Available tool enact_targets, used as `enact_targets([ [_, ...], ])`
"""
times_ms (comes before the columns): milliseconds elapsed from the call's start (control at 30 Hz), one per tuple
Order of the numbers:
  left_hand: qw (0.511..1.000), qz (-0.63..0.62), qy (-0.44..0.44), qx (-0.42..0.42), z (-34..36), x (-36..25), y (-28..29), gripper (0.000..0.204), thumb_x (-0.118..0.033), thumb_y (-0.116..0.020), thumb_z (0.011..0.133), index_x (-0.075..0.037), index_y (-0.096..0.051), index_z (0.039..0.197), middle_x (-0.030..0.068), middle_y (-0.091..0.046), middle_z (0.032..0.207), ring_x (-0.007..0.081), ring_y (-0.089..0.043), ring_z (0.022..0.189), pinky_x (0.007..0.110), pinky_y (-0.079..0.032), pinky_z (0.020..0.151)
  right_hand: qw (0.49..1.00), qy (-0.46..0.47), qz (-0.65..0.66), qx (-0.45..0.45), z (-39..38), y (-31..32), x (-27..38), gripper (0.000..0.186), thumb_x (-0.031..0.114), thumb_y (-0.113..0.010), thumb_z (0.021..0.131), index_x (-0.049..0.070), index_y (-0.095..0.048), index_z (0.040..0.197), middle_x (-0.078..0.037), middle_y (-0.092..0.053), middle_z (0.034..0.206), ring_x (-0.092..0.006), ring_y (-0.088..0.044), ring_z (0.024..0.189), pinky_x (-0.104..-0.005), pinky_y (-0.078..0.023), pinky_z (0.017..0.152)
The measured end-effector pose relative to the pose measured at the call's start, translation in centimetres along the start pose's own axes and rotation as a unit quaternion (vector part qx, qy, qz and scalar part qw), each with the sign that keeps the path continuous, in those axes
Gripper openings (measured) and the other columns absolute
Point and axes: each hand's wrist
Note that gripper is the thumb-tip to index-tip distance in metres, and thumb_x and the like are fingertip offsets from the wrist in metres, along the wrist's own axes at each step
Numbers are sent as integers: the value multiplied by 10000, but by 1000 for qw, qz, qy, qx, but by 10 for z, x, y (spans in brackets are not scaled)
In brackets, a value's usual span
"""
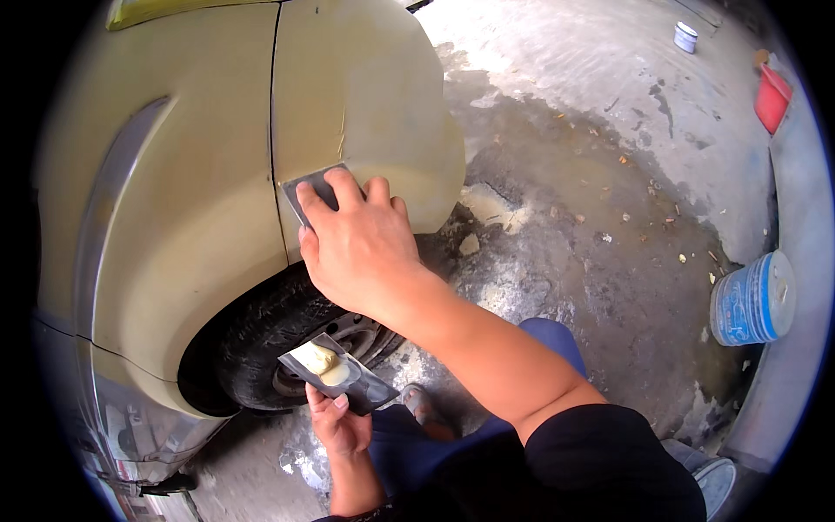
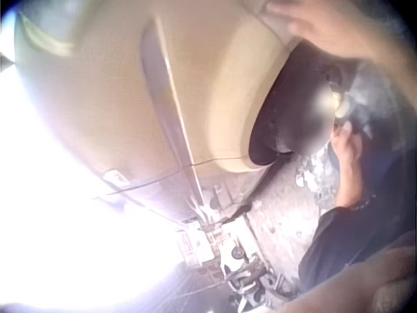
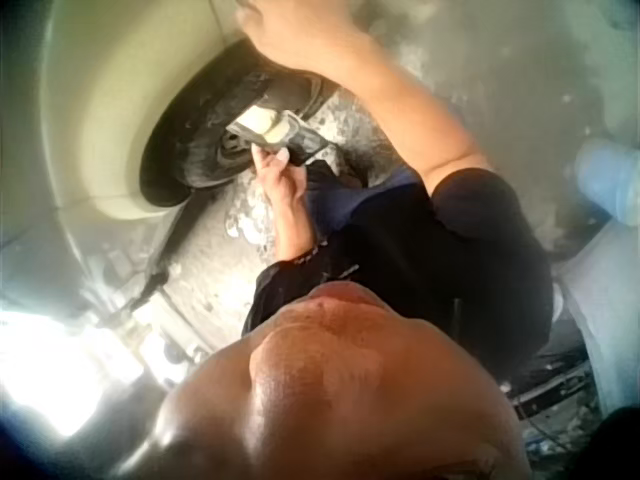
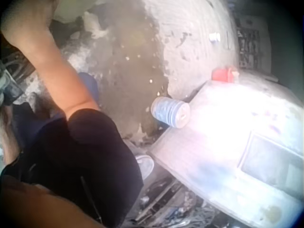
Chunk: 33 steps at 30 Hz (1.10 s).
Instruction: The person applies beige body filler to the front fender of a silver van using a metal spreader. They repeatedly scoop filler onto the spreader and smooth it over the fender surface, working around the wheel arch and headlight area.
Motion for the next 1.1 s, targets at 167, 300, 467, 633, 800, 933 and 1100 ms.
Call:
enact_targets([
  [167, 1000, 3, -1, -9, -1, 0, 0, 603, 57, -568, 760, -23, -453, 1346, 146, -556, 1299, 294, -555, 1191, 447, -448, 1034, 998, -4, 6, -66, 18, -1, -10, 424, 240, -558, 911, 69, -551, 1299, -155, -477, 1283, -382, -516, 1004, -472, -482, 828],
  [300, 1000, 6, -2, -13, 1, 1, -1, 602, 56, -567, 760, -21, -450, 1346, 147, -556, 1298, 296, -554, 1192, 447, -445, 1037, 1000, 6, -16, -25, 9, -6, -4, 429, 237, -560, 907, 60, -553, 1297, -157, -487, 1262, -383, -528, 975, -480, -491, 806],
  [467, 1000, 9, -20, -14, 2, 1, 4, 604, 59, -563, 767, -26, -439, 1353, 149, -551, 1303, 299, -553, 1192, 449, -445, 1039, 998, 4, 15, 58, 4, 4, 0, 429, 235, -561, 900, 55, -560, 1290, -151, -511, 1229, -390, -536, 973, -491, -499, 791],
  [633, 1000, -2, -29, -9, 4, 1, 0, 600, 66, -545, 782, -32, -427, 1363, 156, -544, 1311, 307, -550, 1204, 468, -455, 1037, 997, 9, 4, 75, -4, 8, 2, 428, 235, -567, 896, 51, -567, 1283, -139, -528, 1189, -384, -538, 957, -485, -504, 776],
  [800, 999, -14, -47, -1, 2, 0, 3, 619, 71, -525, 791, -45, -407, 1388, 167, -526, 1336, 314, -540, 1221, 481, -458, 1037, 998, 10, -2, 67, -17, 2, 6, 429, 236, -578, 893, 52, -567, 1281, -133, -525, 1173, -374, -533, 935, -476, -505, 757],
  [933, 998, -11, -64, 1, -1, 0, 3, 622, 69, -512, 802, -50, -396, 1401, 164, -517, 1350, 311, -527, 1240, 485, -447, 1051, 998, 15, 10, 63, -30, -5, 4, 439, 240, -580, 896, 56, -555, 1294, -135, -513, 1191, -374, -526, 940, -481, -499, 757],
  [1100, 996, -24, -81, 17, -1, -1, 3, 625, 62, -488, 834, -62, -361, 1434, 167, -480, 1394, 309, -499, 1276, 501, -433, 1065, 998, 14, 3, 66, -46, -15, 1, 462, 258, -568, 910, 69, -530, 1330, -149, -490, 1270, -376, -506, 981, -484, -482, 786],
])
Point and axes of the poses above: each hand's wrist, its own z-axis towards the middle knuckle, its own y-axis out of the back of the hand, x = y × z
